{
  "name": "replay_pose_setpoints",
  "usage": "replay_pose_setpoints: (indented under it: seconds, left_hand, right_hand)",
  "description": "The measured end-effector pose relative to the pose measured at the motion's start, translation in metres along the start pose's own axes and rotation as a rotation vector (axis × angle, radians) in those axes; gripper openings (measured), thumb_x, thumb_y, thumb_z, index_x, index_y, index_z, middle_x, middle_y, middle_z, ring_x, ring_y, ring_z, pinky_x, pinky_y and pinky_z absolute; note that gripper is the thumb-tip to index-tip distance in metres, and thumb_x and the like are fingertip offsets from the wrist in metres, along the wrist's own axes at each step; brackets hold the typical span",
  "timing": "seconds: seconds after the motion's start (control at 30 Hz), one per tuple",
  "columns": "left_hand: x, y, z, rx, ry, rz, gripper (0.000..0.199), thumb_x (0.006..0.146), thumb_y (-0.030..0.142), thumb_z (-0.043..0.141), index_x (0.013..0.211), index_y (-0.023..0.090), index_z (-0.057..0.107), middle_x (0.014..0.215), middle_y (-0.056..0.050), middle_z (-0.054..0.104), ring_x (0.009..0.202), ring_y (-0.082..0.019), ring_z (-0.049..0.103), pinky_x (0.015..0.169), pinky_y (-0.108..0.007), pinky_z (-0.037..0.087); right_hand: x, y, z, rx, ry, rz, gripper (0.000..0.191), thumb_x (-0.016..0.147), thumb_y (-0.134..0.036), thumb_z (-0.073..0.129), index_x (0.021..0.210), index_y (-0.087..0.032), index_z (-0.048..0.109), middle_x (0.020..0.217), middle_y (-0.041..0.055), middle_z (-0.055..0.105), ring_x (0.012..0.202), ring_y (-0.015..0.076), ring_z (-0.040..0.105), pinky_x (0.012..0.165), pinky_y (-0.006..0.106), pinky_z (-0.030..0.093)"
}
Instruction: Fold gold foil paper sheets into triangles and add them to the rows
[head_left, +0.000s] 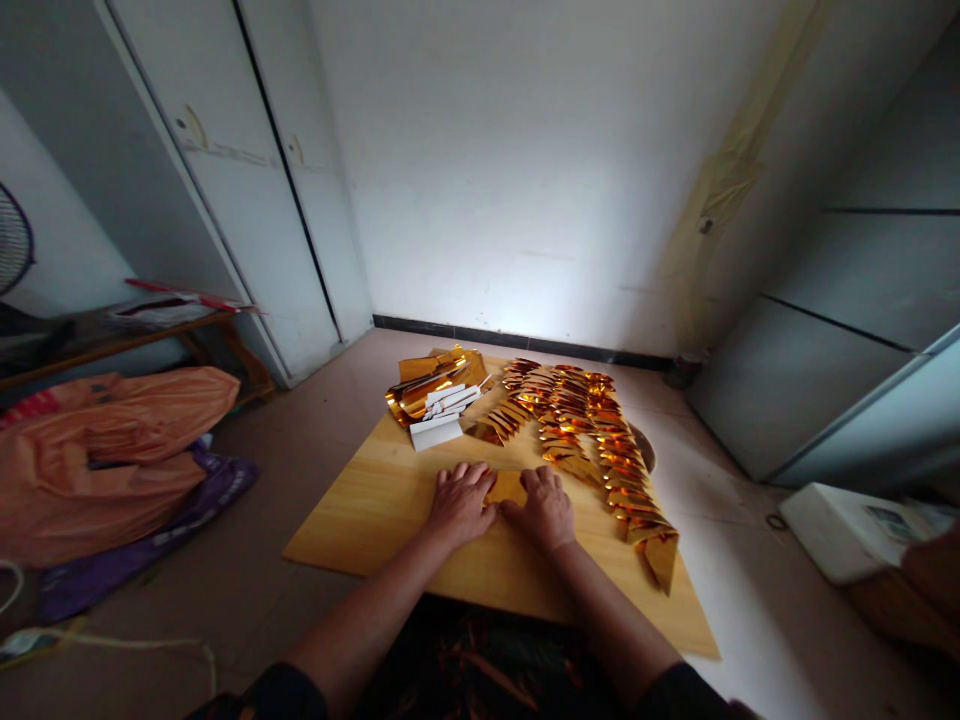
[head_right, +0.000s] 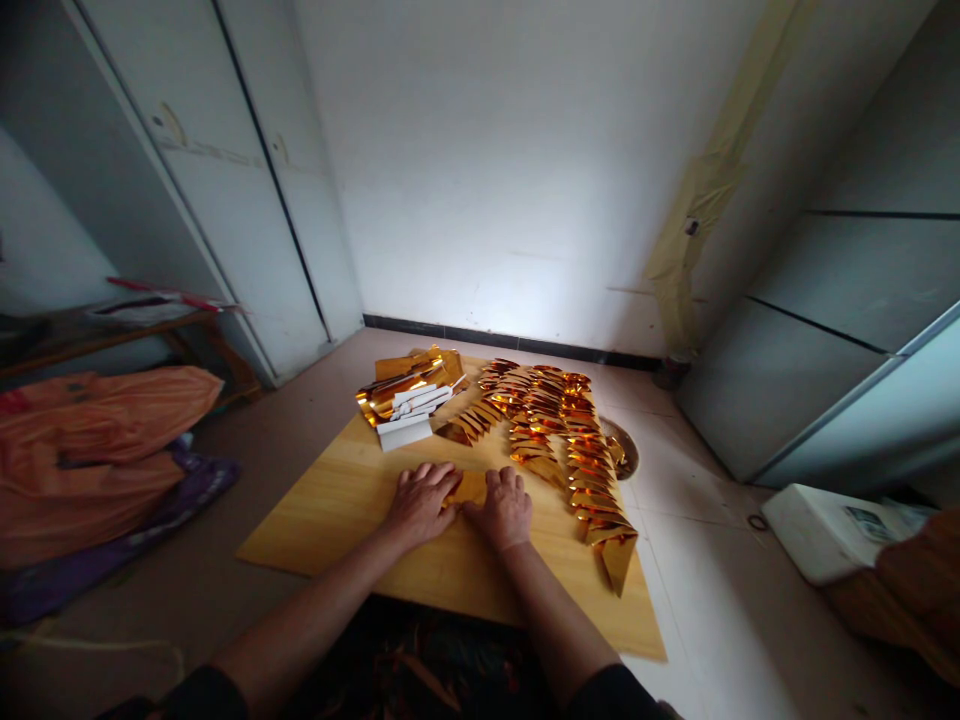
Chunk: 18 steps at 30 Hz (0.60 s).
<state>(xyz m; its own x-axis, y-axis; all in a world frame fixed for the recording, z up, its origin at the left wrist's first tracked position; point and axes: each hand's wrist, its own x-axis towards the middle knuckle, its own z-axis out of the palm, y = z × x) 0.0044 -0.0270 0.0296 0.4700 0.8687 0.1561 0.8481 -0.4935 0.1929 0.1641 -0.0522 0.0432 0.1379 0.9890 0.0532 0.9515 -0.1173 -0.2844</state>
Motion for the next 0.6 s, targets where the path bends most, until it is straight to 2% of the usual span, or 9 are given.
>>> replay_pose_setpoints:
  seconds: [0.13,0.3,0.53,0.6]
  left_hand:
    - [0.0,-0.002,0.001,-0.032,0.007,-0.004,0.045,0.082,0.036,0.055,0.126,0.029,0.053,0.138,-0.005,0.05,0.117,-0.028,0.044,0.091,-0.046,0.035]
    - [0.0,-0.004,0.001,-0.052,0.005,0.007,0.045,0.08,0.038,0.057,0.125,0.032,0.054,0.137,-0.004,0.051,0.115,-0.028,0.045,0.092,-0.045,0.034]
    - [0.003,-0.016,0.003,-0.034,-0.035,0.052,0.047,0.081,0.039,0.056,0.128,0.034,0.052,0.139,-0.001,0.049,0.118,-0.028,0.043,0.092,-0.045,0.035]
    - [0.004,-0.02,0.003,-0.031,-0.069,0.071,0.048,0.082,0.038,0.055,0.13,0.035,0.051,0.141,-0.001,0.047,0.119,-0.028,0.042,0.093,-0.046,0.035]
  right_hand:
    - [-0.001,0.002,-0.002,0.031,-0.004,-0.008,0.04,0.071,-0.043,0.071,0.102,-0.022,0.06,0.108,0.007,0.055,0.104,0.0236,0.051,0.076,0.029,0.042]
    - [0.001,0.013,0.0,0.102,0.012,-0.061,0.036,0.07,-0.033,0.072,0.102,-0.021,0.061,0.107,0.0069,0.057,0.1,0.0217,0.054,0.08,0.028,0.043]
    - [0.009,0.033,0.004,0.213,-0.03,-0.111,0.024,0.068,-0.02,0.067,0.091,-0.018,0.064,0.096,0.0066,0.058,0.095,0.02,0.055,0.083,0.026,0.044]
    - [0.011,0.037,0.004,0.247,-0.038,-0.112,0.026,0.065,-0.016,0.065,0.092,-0.018,0.064,0.095,0.0062,0.059,0.093,0.0195,0.056,0.084,0.026,0.045]
